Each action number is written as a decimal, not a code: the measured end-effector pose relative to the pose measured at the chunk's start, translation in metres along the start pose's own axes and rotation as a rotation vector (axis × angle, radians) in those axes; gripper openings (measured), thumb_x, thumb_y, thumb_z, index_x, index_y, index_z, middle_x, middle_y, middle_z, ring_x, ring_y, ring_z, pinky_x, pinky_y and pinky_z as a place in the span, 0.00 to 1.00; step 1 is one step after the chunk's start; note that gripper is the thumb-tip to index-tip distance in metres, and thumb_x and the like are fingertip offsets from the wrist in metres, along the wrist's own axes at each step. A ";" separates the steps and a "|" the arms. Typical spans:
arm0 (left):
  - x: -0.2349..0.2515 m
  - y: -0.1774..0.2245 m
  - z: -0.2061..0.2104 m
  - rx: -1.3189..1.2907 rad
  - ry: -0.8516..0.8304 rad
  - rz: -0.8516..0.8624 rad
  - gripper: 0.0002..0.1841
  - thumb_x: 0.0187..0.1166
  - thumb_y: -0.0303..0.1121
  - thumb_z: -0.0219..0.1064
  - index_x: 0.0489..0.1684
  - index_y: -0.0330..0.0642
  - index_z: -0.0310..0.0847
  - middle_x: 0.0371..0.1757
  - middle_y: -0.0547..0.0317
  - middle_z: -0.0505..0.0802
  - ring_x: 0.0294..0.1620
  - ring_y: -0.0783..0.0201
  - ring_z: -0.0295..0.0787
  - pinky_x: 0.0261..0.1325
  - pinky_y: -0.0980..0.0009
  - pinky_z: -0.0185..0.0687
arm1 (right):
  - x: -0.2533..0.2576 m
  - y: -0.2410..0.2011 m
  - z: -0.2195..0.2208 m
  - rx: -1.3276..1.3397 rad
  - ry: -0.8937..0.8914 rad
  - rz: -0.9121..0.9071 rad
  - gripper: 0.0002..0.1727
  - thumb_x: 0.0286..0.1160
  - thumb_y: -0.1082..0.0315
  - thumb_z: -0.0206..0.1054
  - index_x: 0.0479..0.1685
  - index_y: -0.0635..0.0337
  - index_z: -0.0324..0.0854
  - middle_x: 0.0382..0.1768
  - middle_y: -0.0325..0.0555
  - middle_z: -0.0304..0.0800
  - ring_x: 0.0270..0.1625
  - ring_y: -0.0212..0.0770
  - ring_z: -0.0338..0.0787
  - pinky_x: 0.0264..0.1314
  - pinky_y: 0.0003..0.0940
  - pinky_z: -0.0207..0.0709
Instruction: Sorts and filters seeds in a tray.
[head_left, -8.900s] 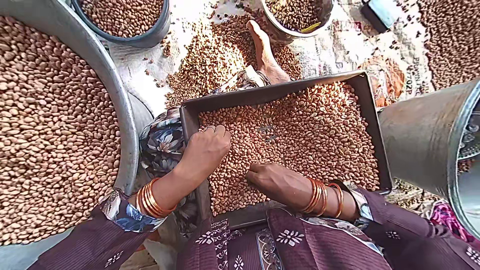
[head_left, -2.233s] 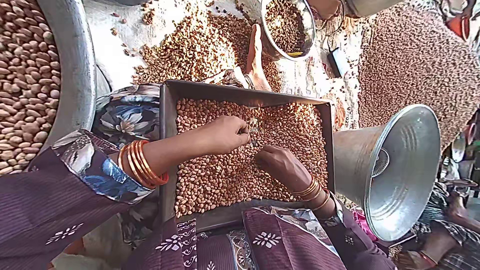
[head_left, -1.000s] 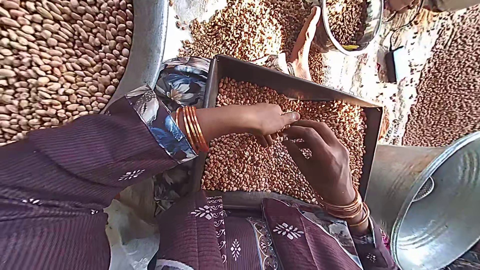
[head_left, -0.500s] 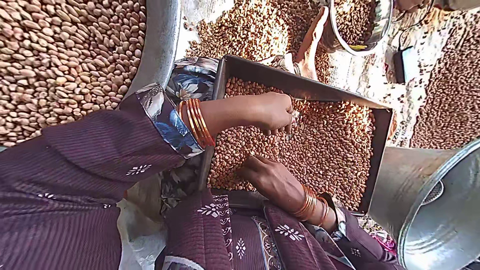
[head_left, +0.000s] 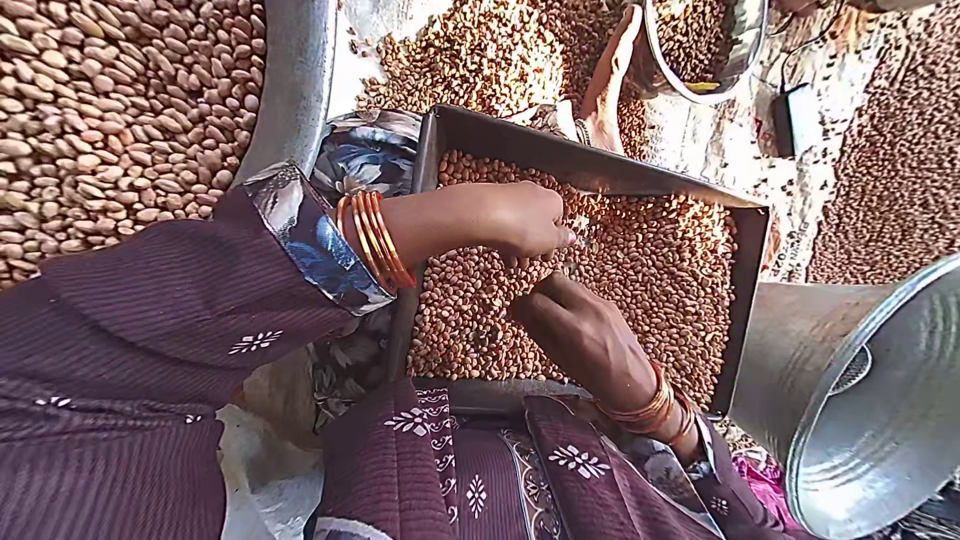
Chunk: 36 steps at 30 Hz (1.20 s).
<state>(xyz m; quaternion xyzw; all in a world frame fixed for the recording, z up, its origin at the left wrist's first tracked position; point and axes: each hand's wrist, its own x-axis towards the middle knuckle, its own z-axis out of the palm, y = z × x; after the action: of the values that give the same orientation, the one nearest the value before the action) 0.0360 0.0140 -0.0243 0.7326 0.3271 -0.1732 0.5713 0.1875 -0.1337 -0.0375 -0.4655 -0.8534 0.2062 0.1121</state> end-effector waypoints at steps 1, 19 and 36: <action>0.000 0.001 0.000 0.045 0.007 0.006 0.25 0.96 0.47 0.47 0.49 0.38 0.86 0.36 0.58 0.89 0.34 0.69 0.84 0.42 0.68 0.81 | -0.002 -0.002 0.006 0.032 -0.050 -0.021 0.09 0.82 0.67 0.65 0.40 0.54 0.91 0.35 0.46 0.88 0.34 0.43 0.90 0.30 0.35 0.83; 0.000 0.000 0.005 -0.180 -0.037 0.033 0.37 0.94 0.58 0.38 0.40 0.36 0.87 0.33 0.56 0.90 0.32 0.67 0.86 0.41 0.65 0.83 | 0.008 -0.015 -0.007 -0.048 0.257 0.044 0.07 0.79 0.70 0.69 0.47 0.59 0.91 0.36 0.51 0.89 0.31 0.40 0.87 0.29 0.29 0.79; -0.005 0.002 -0.002 0.061 0.000 0.049 0.22 0.96 0.45 0.48 0.46 0.42 0.88 0.33 0.63 0.87 0.29 0.73 0.79 0.36 0.72 0.75 | 0.033 -0.058 0.069 0.073 -0.173 -0.193 0.10 0.82 0.69 0.60 0.39 0.58 0.88 0.39 0.50 0.88 0.38 0.50 0.91 0.29 0.39 0.82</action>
<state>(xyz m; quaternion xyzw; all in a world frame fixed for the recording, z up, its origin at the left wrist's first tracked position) 0.0335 0.0141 -0.0196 0.7576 0.3033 -0.1691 0.5526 0.0996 -0.1511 -0.0718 -0.3573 -0.8926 0.2646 0.0744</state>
